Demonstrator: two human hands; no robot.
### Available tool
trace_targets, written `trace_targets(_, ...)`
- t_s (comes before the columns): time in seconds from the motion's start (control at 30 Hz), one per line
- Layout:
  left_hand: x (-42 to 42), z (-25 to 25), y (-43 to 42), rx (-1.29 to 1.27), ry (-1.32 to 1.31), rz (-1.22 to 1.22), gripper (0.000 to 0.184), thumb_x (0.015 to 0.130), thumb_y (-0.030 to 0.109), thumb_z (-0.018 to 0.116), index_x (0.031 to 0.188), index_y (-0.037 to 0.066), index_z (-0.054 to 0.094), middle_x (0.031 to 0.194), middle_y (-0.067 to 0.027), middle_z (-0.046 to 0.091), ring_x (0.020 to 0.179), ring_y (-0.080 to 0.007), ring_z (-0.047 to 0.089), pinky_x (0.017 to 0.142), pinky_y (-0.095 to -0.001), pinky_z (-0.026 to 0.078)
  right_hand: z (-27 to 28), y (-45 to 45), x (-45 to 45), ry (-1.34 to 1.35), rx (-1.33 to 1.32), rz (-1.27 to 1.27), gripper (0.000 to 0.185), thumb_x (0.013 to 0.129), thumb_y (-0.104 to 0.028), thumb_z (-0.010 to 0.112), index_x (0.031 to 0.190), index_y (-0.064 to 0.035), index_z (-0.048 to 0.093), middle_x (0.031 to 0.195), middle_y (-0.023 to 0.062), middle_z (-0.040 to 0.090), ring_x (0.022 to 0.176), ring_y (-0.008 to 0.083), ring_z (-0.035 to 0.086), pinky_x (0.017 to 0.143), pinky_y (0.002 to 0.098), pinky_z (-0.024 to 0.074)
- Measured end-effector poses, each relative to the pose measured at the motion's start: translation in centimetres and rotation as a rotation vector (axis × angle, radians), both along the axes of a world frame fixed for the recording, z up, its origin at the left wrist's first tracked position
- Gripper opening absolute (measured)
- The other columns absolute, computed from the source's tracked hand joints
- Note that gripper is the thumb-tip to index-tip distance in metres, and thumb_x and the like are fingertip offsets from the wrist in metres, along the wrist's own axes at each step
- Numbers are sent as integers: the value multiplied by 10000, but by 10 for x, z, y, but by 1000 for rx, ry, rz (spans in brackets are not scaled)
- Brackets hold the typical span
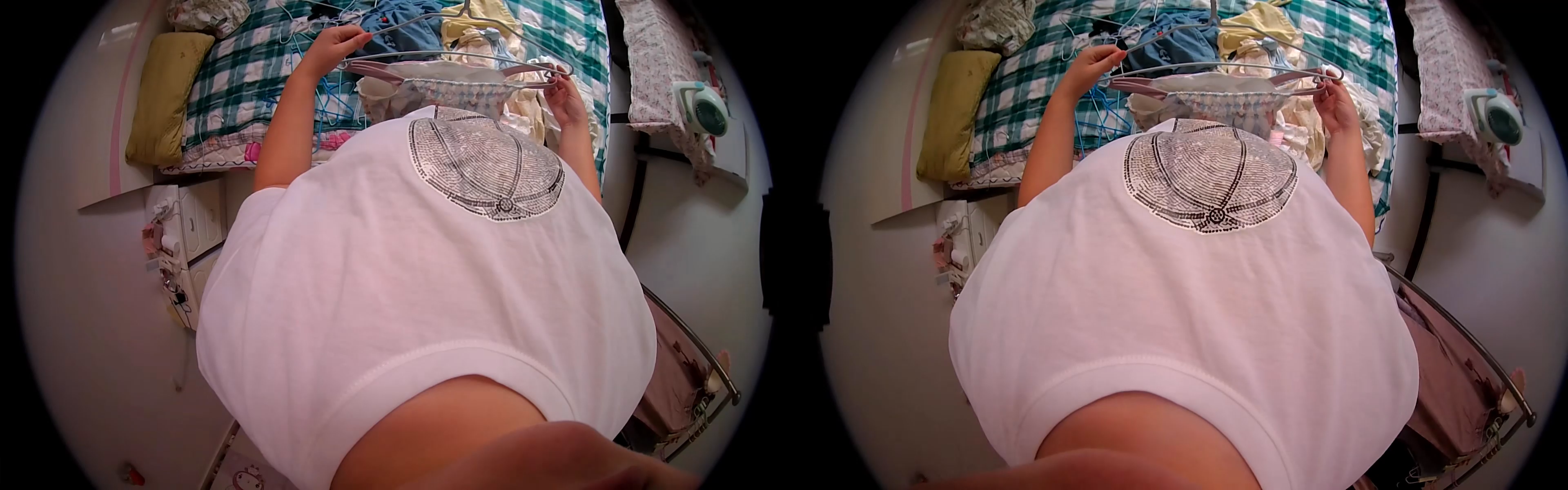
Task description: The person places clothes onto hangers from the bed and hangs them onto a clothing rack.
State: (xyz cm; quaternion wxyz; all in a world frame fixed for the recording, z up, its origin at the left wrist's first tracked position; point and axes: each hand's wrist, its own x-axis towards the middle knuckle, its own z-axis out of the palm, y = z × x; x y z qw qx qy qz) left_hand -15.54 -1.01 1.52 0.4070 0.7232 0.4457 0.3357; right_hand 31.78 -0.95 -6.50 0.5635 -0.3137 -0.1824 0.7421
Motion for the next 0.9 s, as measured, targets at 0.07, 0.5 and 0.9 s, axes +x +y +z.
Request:
trace_targets(0.07,1,-3,1,18,1,16,256,824,286,567,746,42,592,601,40,464,566,-54,387,506,-213,314,-6,3,6,-105,-13,14,247,835,-33,465,1079,-66,483,1030,95,561,815,141,563,711,245,469)
trace_targets(0.5,4,-1,6,46,-21,8,276,826,310,562,753,48,607,610,29,492,571,-56,410,515,-214,328,4,-1,-3,-296,-77,-9,200,861,-61,437,1043,-27,513,1010,100,576,940,180,556,825,306,455)
trace_targets(0.9,13,7,-2,54,10,73,244,789,280,615,725,45,630,568,52,492,520,-28,397,459,-197,298,-5,-4,-5,-466,-149,-10,234,835,-82,495,1050,12,488,1018,134,555,932,225,567,824,319,468)
